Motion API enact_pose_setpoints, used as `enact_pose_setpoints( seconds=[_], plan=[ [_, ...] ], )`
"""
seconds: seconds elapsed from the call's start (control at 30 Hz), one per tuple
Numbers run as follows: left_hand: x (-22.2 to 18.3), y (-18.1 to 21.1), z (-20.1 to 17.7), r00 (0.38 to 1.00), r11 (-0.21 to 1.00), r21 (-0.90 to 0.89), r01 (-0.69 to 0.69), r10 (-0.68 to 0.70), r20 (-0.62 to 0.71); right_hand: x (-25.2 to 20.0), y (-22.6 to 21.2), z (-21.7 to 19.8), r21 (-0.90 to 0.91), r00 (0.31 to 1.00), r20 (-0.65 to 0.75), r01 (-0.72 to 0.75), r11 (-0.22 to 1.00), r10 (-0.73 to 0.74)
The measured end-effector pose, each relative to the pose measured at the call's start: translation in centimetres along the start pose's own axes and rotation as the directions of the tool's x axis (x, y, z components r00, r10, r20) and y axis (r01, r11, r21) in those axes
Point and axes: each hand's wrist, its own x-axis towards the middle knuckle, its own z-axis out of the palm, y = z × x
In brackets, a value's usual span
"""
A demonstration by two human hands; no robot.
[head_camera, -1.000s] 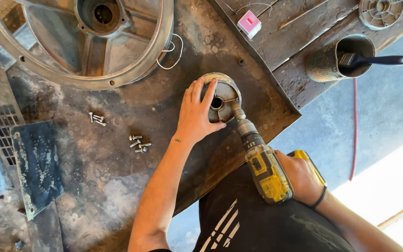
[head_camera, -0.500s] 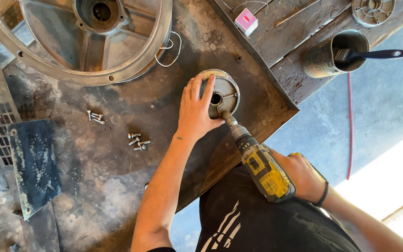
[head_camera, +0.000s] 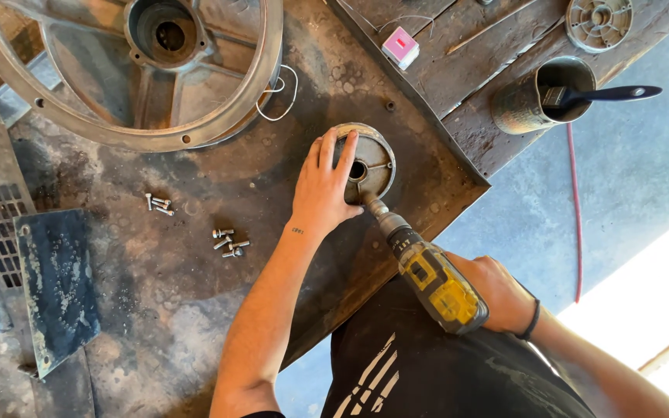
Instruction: Disassembling a motor component with a power drill and cleaning or greasing it with a brush.
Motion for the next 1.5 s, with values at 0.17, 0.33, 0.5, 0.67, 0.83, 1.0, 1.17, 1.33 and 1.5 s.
enact_pose_setpoints(
  seconds=[0.17,0.33,0.5,0.67,0.83,1.0,1.17,1.33,1.5],
  plan=[
    [0.0,0.3,-0.3,1.0,1.0,0.01,-0.005,0.005,-0.001,0.3,0.2,0.1,-0.021,0.999,-0.009,0.033,0.999,-0.033],
    [0.1,0.4,-0.5,1.0,1.0,-0.002,-0.004,0.004,-0.01,0.8,0.9,0.3,-0.055,0.997,-0.026,0.072,0.996,-0.073],
    [0.0,0.2,-0.4,1.0,1.0,-0.002,-0.006,0.006,0.005,0.8,-1.6,-0.9,-0.02,0.994,-0.081,0.072,0.997,-0.074],
    [0.0,0.0,-0.2,1.0,1.0,-0.015,0.0,0.0,0.015,1.1,0.1,-0.2,-0.068,0.994,-0.071,0.076,0.995,-0.081],
    [0.0,-0.1,-0.1,1.0,0.999,-0.04,-0.007,0.007,0.013,1.4,0.9,-0.2,-0.059,0.996,-0.035,0.074,0.995,-0.076],
    [0.0,-0.2,-0.1,1.0,0.998,-0.056,-0.009,0.009,0.014,1.6,1.4,-0.2,-0.029,0.998,-0.042,0.051,0.998,-0.052],
    [0.1,-0.3,-0.1,1.0,0.999,-0.053,-0.005,0.006,0.014,2.0,4.5,1.0,-0.026,0.998,-0.065,0.009,1.0,-0.011],
    [0.0,-0.3,-0.2,1.0,0.999,-0.033,0.001,0.0,0.021,1.7,2.4,0.1,-0.002,0.998,-0.066,-0.001,1.0,0.001],
    [0.0,-0.3,0.4,1.0,1.0,-0.025,-0.013,0.013,-0.027,2.2,5.0,1.4,-0.045,1.0,-0.02,0.014,0.999,-0.015]
  ],
)
